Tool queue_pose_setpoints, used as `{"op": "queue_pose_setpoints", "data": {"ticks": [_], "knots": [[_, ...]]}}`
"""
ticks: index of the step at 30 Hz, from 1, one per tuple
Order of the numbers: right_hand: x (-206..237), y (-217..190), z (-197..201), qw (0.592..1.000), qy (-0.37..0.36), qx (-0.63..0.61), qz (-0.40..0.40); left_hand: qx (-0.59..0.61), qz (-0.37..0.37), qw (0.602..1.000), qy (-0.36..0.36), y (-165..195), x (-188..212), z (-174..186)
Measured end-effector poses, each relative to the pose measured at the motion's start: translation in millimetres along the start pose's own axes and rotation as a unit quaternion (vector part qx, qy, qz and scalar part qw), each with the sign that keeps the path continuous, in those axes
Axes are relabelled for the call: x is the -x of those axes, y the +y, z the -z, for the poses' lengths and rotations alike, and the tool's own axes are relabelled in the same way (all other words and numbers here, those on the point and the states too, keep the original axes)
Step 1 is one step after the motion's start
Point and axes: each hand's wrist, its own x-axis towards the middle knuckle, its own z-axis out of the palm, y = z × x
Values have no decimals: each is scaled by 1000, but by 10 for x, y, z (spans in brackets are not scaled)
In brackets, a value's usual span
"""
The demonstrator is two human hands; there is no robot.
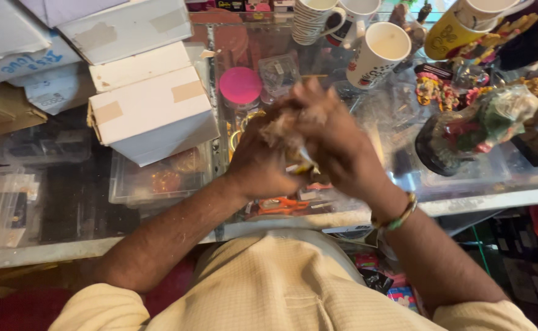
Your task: The person wipes several ceramic mugs one by one with a cloth on a glass display counter. They rotate each mug to clean the exterior and interior, then place it aside before picking up the next one.
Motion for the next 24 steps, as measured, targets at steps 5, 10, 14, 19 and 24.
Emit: {"op": "queue_pose_setpoints", "data": {"ticks": [5, 10, 14, 19, 24], "knots": [[-31, 68, -2, 983, 103, 63, -138, 5, 116, 993, -16, 3, 62, -109], [307, -230, -178, 969, 111, 7, -222, -24, 112, 993, -11, -35, 136, -38], [277, -104, -150, 989, 108, 8, -99, -18, 7, 1000, -12, -20, 126, -37], [188, 303, -173, 973, 156, 125, -115, 3, 82, 997, 2, 82, 67, 33], [611, -62, -621, 967, 72, -58, -237, 0, 55, 998, 41, 131, -43, 229]]}}
